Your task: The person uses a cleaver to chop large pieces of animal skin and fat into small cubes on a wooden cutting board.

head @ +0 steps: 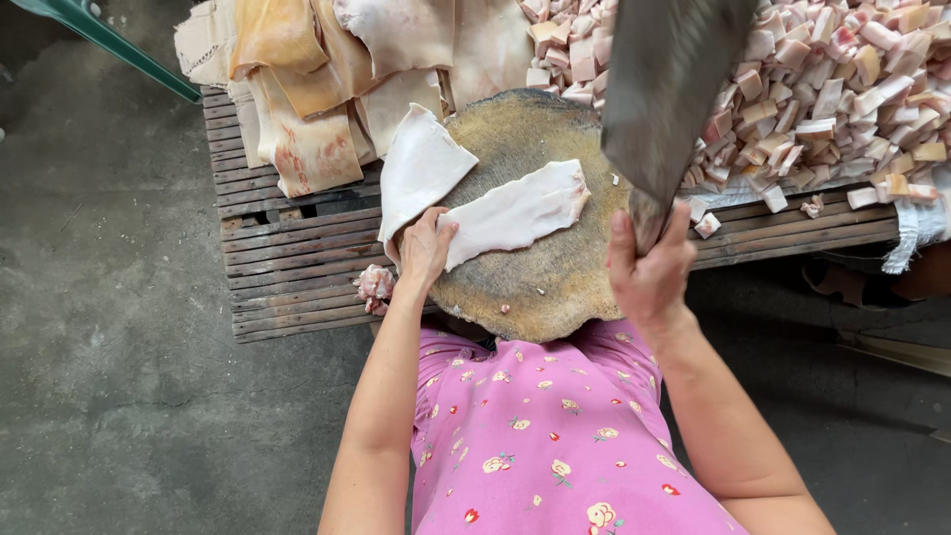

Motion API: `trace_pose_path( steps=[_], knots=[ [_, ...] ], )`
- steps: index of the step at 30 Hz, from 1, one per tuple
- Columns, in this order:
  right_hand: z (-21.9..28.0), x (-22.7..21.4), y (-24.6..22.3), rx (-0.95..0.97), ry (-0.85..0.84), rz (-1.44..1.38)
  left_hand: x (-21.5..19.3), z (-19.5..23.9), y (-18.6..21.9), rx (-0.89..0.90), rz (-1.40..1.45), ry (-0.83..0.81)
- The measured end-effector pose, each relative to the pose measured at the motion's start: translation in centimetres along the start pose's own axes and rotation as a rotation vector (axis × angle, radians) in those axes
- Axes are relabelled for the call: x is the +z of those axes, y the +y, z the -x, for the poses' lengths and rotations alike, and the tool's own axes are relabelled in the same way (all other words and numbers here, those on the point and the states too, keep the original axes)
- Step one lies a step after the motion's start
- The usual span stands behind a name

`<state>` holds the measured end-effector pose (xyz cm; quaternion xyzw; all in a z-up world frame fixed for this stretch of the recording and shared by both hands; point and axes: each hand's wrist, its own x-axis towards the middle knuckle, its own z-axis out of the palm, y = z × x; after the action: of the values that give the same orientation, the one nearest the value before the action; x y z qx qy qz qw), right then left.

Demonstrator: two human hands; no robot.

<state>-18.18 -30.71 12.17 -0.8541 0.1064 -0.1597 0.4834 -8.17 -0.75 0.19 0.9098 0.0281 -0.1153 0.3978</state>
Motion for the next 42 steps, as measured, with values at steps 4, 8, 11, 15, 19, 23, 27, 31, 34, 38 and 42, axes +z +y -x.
trace_pose_path(
  steps=[4,8,11,15,19,23,27,31,34,38,42],
  knots=[
    [1.5,4.1,5.0,0.116,-0.306,0.37,0.2,0.4,-0.3,-0.019,0.024,0.008],
    [1.7,4.6,8.6,0.179,-0.409,0.536,-0.3,0.3,-1.1,0.033,0.043,0.017],
    [-0.4,3.0,8.3,0.497,-0.499,0.377,-0.5,0.0,-1.6,0.03,0.055,0.047],
    [-1.3,1.1,4.9,0.587,-0.488,0.126,-0.3,0.0,-1.9,0.01,0.08,0.068],
    [-1.8,0.2,1.3,0.197,-0.355,0.263,0.7,-0.7,-0.9,-0.008,0.094,0.042],
    [-1.0,-1.0,-0.3,0.075,-0.181,0.116,1.9,-1.2,0.4,-0.062,0.157,-0.004],
    [1.3,2.6,1.7,-0.316,0.083,0.35,1.7,-1.3,0.4,-0.046,0.14,0.017],
    [3.3,5.3,5.9,0.173,-0.382,0.476,1.9,-0.8,-0.9,-0.015,0.089,0.034],
    [5.0,4.5,7.6,0.422,-0.452,0.38,1.8,1.2,-3.2,0.037,0.032,0.057],
    [1.6,2.7,6.6,0.637,-0.445,0.144,1.8,-0.5,-3.0,-0.075,0.114,0.054],
    [0.6,1.4,3.0,0.309,-0.394,0.299,3.3,-0.9,-1.7,-0.029,0.101,0.049]
  ],
)
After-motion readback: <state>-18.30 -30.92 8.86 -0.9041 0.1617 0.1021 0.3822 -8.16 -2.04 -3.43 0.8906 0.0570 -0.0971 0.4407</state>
